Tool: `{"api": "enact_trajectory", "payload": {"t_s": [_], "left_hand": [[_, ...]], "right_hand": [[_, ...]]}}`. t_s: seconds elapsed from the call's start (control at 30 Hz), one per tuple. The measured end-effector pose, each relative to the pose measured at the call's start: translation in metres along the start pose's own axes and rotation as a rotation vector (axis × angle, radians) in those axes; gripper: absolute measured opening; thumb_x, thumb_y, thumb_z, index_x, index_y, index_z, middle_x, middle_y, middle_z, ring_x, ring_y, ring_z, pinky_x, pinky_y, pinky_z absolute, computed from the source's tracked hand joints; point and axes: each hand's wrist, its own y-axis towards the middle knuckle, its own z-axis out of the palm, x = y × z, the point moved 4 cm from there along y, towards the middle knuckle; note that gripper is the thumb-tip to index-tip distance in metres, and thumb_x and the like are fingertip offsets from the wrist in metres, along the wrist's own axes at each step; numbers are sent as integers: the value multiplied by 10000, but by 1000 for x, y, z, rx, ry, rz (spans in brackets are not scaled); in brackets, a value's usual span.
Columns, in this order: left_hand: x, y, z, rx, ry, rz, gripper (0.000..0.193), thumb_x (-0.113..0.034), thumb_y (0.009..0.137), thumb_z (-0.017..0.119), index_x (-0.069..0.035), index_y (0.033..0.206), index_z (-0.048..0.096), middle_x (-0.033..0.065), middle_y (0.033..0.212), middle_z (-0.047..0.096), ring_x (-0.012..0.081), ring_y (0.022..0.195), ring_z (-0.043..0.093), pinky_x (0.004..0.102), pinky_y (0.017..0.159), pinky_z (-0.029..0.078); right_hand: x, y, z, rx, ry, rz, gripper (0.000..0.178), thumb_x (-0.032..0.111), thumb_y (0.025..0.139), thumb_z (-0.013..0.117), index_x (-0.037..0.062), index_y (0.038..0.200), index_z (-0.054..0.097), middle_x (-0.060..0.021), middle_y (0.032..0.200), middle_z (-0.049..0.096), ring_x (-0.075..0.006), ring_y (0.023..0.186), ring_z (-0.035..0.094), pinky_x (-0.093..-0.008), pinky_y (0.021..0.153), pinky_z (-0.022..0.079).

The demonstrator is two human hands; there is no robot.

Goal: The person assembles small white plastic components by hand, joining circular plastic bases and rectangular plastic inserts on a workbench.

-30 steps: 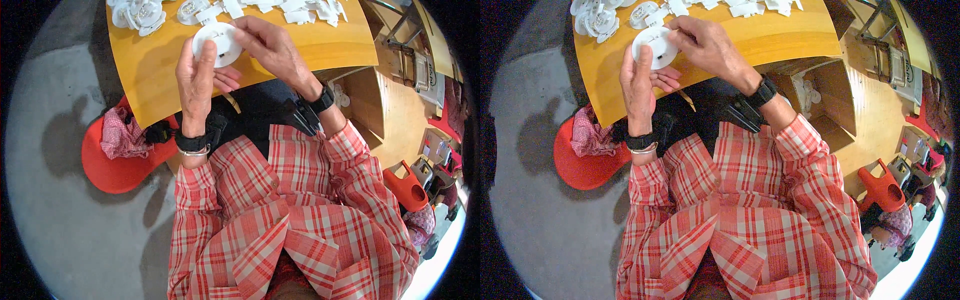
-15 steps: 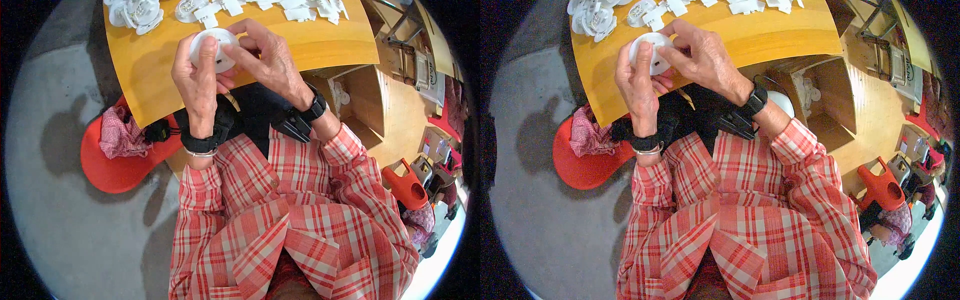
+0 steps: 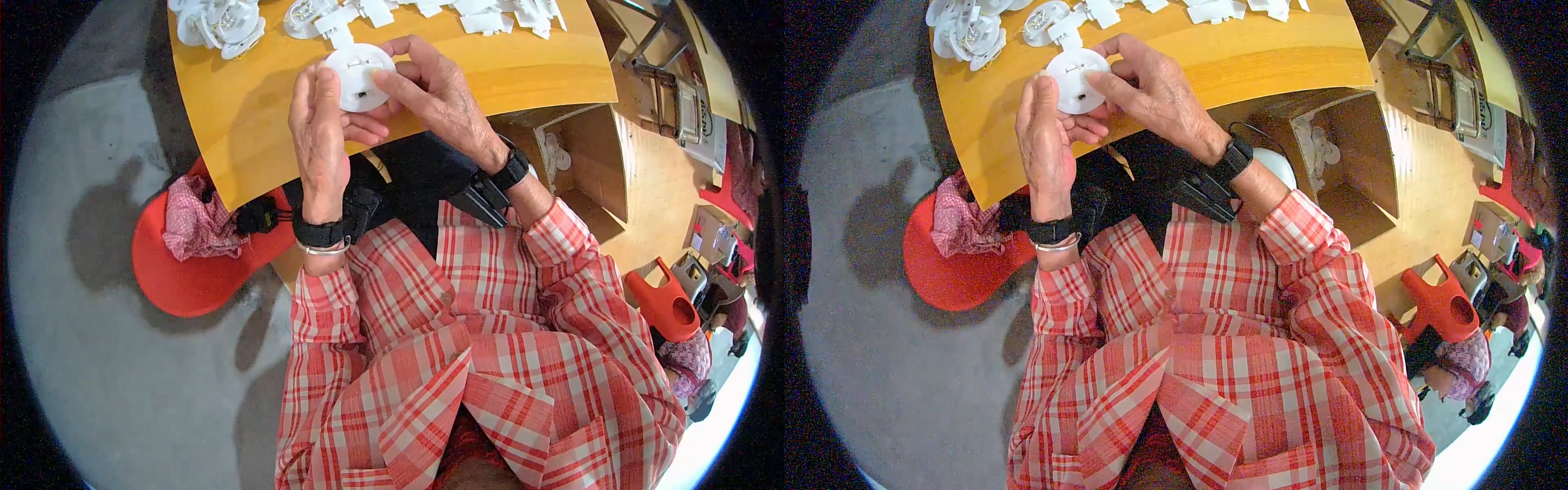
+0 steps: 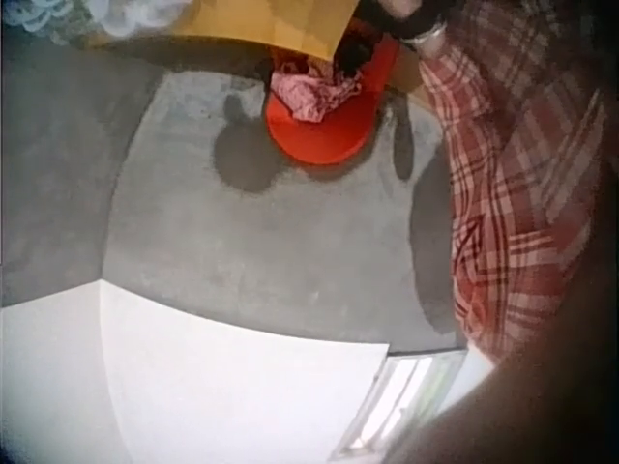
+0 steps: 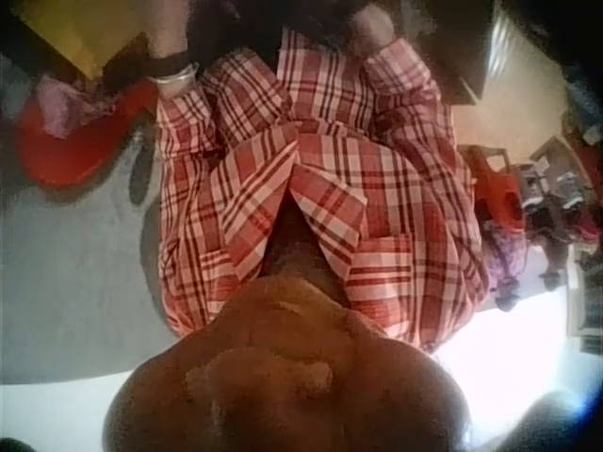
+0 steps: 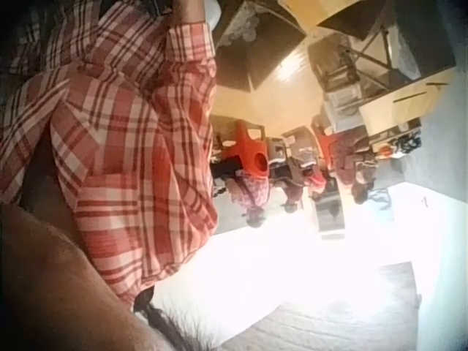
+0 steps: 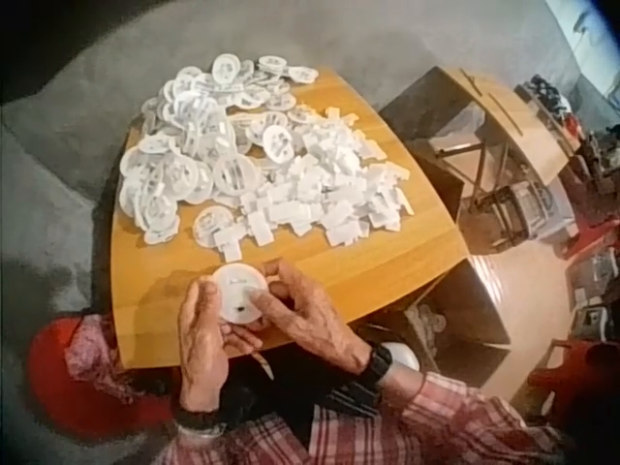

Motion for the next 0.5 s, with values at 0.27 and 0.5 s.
{"api": "enact_trajectory", "payload": {"t_s": [0.27,0.5], "left_hand": [[0,2,-1,-81,133,65,312,-295,887,551,-17,1025,523,98,711,610,120,416,546,187,333,414],[2,2,-2,-88,124,36,272,-245,872,572,-12,1009,542,87,729,607,124,403,540,186,311,401]], "right_hand": [[2,-3,6,8,-150,-33,305,191,866,577,32,1109,485,-74,616,567,-100,556,508,-266,504,416],[3,-7,6,17,-216,-40,317,205,850,577,29,1097,486,-110,618,587,-159,546,561,-296,504,431]]}}
